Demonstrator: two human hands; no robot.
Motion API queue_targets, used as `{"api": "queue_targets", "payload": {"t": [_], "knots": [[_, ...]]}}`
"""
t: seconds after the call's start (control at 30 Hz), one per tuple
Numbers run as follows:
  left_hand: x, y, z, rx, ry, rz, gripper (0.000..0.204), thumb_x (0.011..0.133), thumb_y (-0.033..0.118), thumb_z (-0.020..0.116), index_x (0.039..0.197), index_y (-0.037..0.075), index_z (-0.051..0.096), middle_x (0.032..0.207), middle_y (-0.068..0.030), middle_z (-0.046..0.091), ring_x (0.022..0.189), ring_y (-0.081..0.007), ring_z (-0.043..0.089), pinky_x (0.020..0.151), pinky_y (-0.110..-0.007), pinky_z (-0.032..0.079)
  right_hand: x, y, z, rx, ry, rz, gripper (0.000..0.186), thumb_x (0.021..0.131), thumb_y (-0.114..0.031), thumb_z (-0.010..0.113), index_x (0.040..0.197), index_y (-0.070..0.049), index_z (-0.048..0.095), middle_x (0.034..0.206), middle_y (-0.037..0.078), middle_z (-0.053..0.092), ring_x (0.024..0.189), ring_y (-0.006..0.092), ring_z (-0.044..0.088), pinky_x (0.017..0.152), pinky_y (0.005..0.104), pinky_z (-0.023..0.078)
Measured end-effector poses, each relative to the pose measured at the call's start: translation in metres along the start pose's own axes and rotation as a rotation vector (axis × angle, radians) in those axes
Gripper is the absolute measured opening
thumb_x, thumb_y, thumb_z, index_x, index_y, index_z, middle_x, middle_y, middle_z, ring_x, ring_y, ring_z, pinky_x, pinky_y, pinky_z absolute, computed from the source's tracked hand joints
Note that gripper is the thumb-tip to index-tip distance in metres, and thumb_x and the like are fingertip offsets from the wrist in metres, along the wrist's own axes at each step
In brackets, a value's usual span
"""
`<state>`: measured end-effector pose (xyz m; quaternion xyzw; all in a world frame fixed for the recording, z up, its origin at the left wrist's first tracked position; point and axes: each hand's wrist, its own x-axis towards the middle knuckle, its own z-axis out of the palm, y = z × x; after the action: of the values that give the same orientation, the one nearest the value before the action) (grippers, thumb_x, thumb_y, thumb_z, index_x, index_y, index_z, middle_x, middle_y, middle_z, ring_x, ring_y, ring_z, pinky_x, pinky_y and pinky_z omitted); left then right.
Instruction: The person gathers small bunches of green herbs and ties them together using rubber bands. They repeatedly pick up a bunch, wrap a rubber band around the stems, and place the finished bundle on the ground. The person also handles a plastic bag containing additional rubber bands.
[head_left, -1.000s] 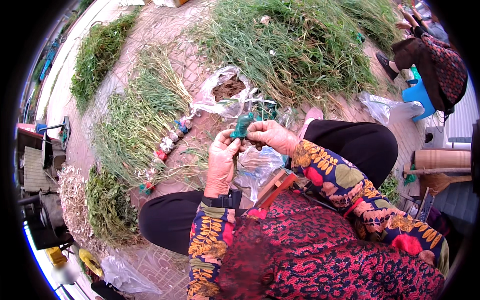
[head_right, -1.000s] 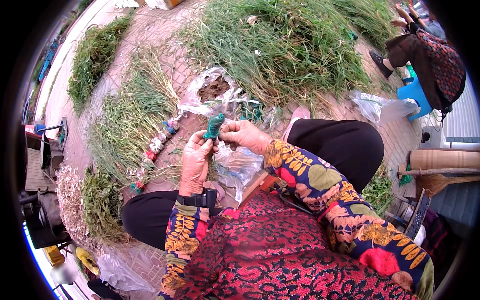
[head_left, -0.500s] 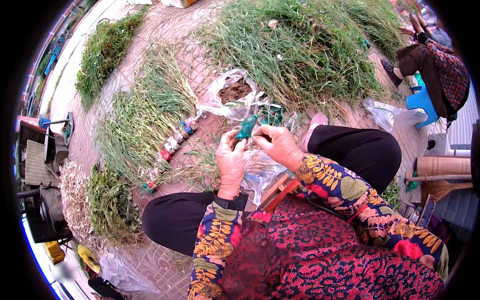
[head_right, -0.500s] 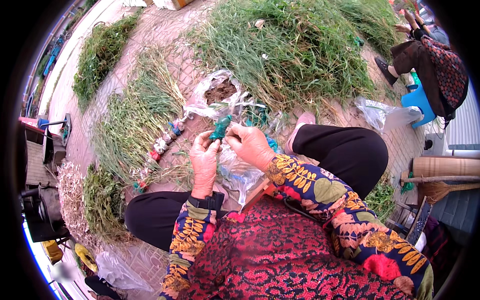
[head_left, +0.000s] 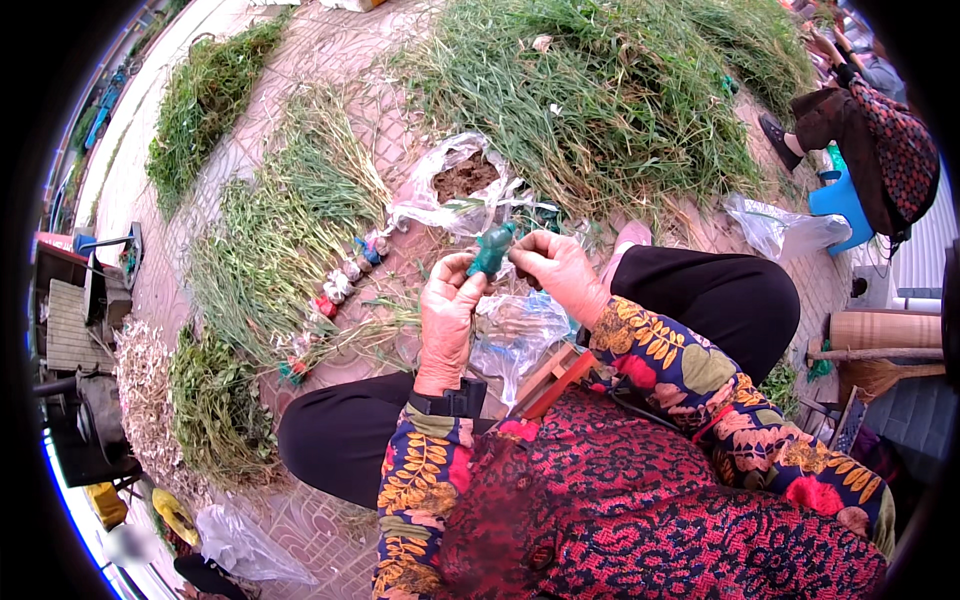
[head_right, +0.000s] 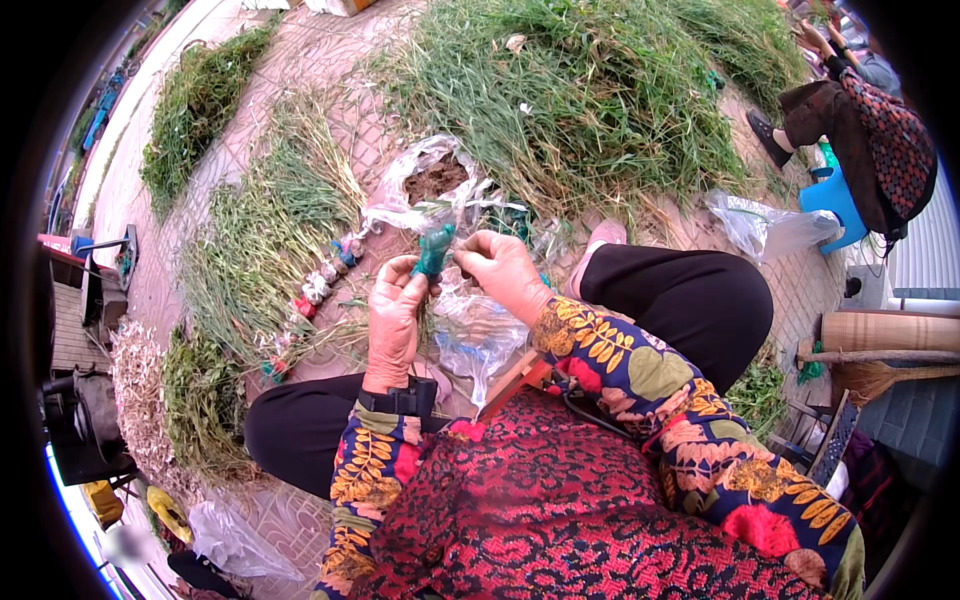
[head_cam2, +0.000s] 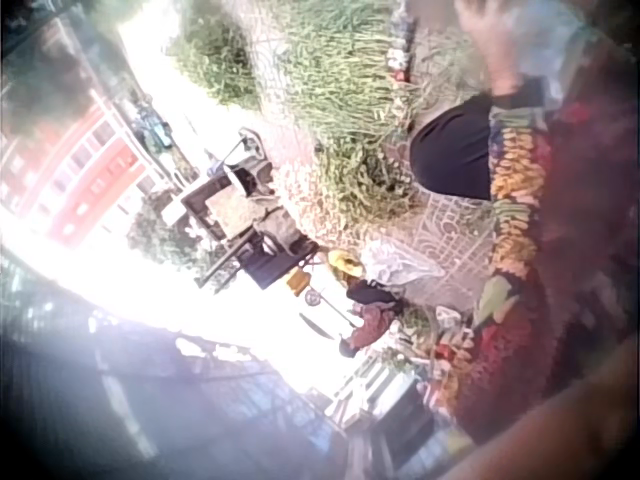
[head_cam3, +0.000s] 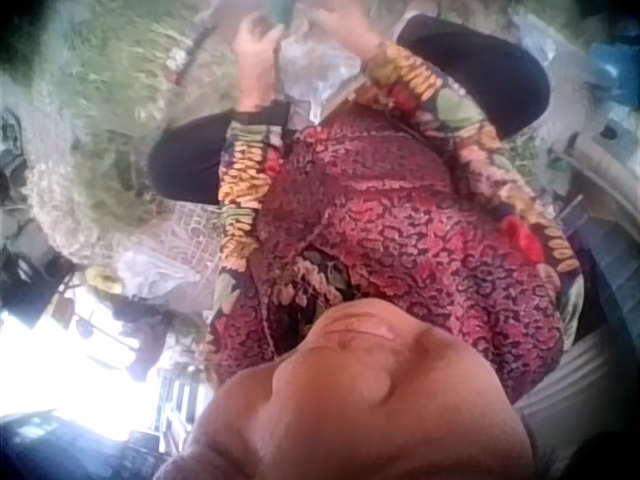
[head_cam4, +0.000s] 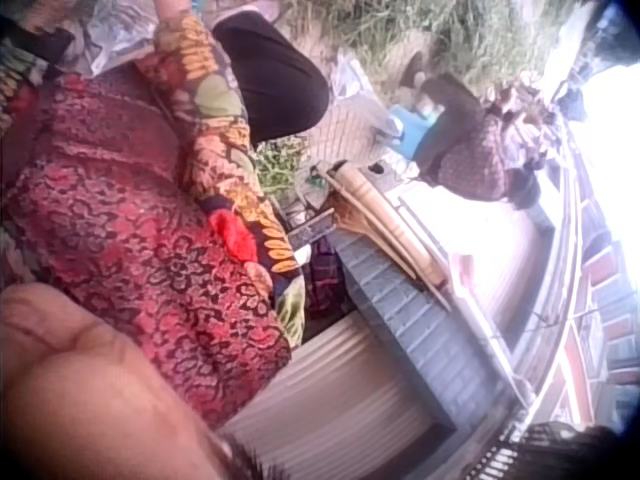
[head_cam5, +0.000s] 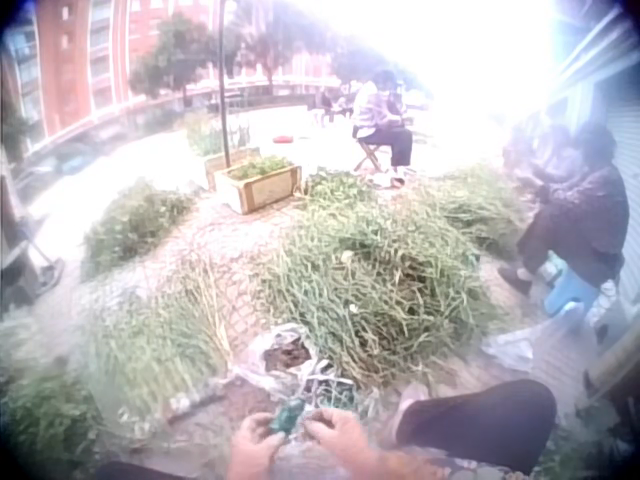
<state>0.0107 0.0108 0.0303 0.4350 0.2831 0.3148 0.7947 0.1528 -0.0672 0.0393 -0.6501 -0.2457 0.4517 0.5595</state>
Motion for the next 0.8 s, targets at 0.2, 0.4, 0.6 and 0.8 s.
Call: {"api": "queue_targets", "payload": {"t": [0.2, 0.4, 0.6, 0.8], "knots": [[-0.010, 0.001, -0.002, 0.126, -0.050, -0.119, 0.020, 0.089, 0.023, 0.054, 0.089, 0.003, 0.055, 0.075, -0.0017, 0.057, 0.064, -0.0094, 0.054, 0.057, -0.021, 0.043, 0.009, 0.002, -0.006, 0.177, -0.071, 0.033, 0.012, 0.081, -0.016, 0.061, 0.081, -0.004, 0.060, 0.069, -0.002, 0.057, 0.060, 0.0052, 0.050, 0.054, 0.0199, 0.040], [-0.010, 0.001, 0.001, 0.127, -0.103, -0.272, 0.020, 0.085, 0.020, 0.059, 0.097, 0.003, 0.058, 0.075, -0.0011, 0.060, 0.061, -0.0091, 0.055, 0.055, -0.022, 0.044, 0.015, 0.005, -0.004, 0.089, -0.139, -0.073, 0.015, 0.081, -0.017, 0.062, 0.082, -0.002, 0.060, 0.071, -0.001, 0.056, 0.063, 0.0056, 0.050, 0.058, 0.0206, 0.041], [-0.005, -0.007, -0.003, -0.110, -0.024, -0.318, 0.018, 0.084, 0.013, 0.057, 0.099, 0.001, 0.058, 0.083, -0.0036, 0.062, 0.068, -0.0111, 0.057, 0.057, -0.024, 0.045, 0.011, 0.011, -0.004, 0.034, -0.115, 0.023, 0.016, 0.081, -0.018, 0.061, 0.080, -0.003, 0.061, 0.068, -0.003, 0.055, 0.059, 0.0043, 0.047, 0.052, 0.0198, 0.038], [0.000, -0.017, -0.008, -0.231, 0.180, -0.238, 0.018, 0.083, 0.008, 0.057, 0.098, -0.001, 0.055, 0.083, -0.0063, 0.061, 0.067, -0.0127, 0.058, 0.056, -0.024, 0.046, -0.010, 0.014, 0.016, -0.126, -0.029, -0.049, 0.011, 0.080, -0.010, 0.058, 0.080, 0.001, 0.061, 0.065, 0.001, 0.058, 0.059, 0.0078, 0.050, 0.055, 0.0260, 0.042]]}}
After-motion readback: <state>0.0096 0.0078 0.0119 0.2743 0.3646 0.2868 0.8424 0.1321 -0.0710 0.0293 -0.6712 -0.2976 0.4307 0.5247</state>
